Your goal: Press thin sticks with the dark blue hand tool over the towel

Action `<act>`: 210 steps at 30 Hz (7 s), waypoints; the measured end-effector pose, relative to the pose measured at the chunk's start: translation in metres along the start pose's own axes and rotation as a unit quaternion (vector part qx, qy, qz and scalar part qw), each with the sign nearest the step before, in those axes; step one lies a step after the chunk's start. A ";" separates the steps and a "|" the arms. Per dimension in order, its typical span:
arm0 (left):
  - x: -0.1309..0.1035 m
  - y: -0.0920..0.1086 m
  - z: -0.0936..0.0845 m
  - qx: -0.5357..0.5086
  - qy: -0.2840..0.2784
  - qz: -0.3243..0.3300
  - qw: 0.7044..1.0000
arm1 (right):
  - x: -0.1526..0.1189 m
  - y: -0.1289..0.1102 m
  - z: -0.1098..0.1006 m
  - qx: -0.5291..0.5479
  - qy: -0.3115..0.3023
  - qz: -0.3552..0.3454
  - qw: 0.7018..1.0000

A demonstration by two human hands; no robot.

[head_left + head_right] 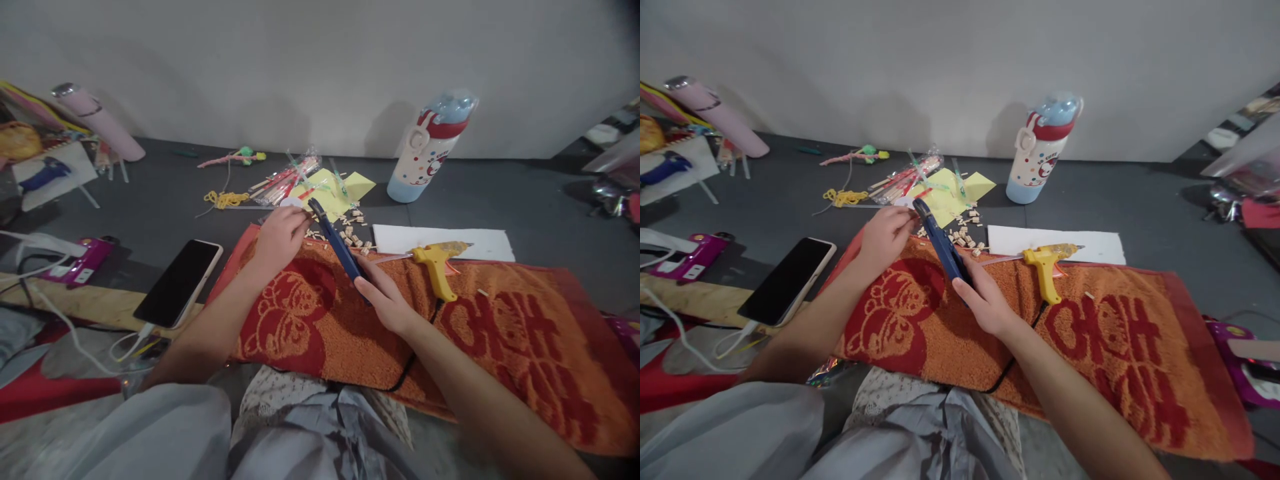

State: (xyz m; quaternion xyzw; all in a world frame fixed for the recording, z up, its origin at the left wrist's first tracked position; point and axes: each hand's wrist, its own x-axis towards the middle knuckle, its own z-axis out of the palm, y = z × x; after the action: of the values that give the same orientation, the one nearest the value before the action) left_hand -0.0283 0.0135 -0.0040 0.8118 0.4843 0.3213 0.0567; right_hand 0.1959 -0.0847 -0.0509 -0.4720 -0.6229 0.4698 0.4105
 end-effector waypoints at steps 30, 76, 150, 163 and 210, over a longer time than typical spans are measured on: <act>0.006 -0.029 0.002 -0.534 -0.139 -0.188 0.812 | -0.004 -0.007 -0.017 -0.031 -0.102 -0.031 0.994; -0.004 0.002 -0.006 0.035 -0.029 0.010 0.999 | -0.001 -0.012 -0.012 -0.094 -0.061 -0.055 0.992; -0.001 -0.009 -0.007 -0.034 0.015 0.002 0.999 | 0.000 -0.006 -0.016 -0.069 -0.056 -0.040 0.995; 0.002 -0.008 -0.013 -0.119 -0.052 -0.040 0.991 | 0.000 -0.008 -0.014 -0.092 -0.058 -0.046 0.993; 0.005 -0.021 -0.019 -0.413 -0.193 -0.152 0.877 | 0.000 -0.012 -0.015 -0.069 -0.050 -0.048 0.995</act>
State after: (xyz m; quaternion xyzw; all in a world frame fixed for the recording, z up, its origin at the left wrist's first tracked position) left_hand -0.0537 0.0245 0.0045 0.6772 0.4044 0.3164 0.5270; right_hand 0.2077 -0.0835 -0.0361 -0.4447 -0.6955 0.4282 0.3677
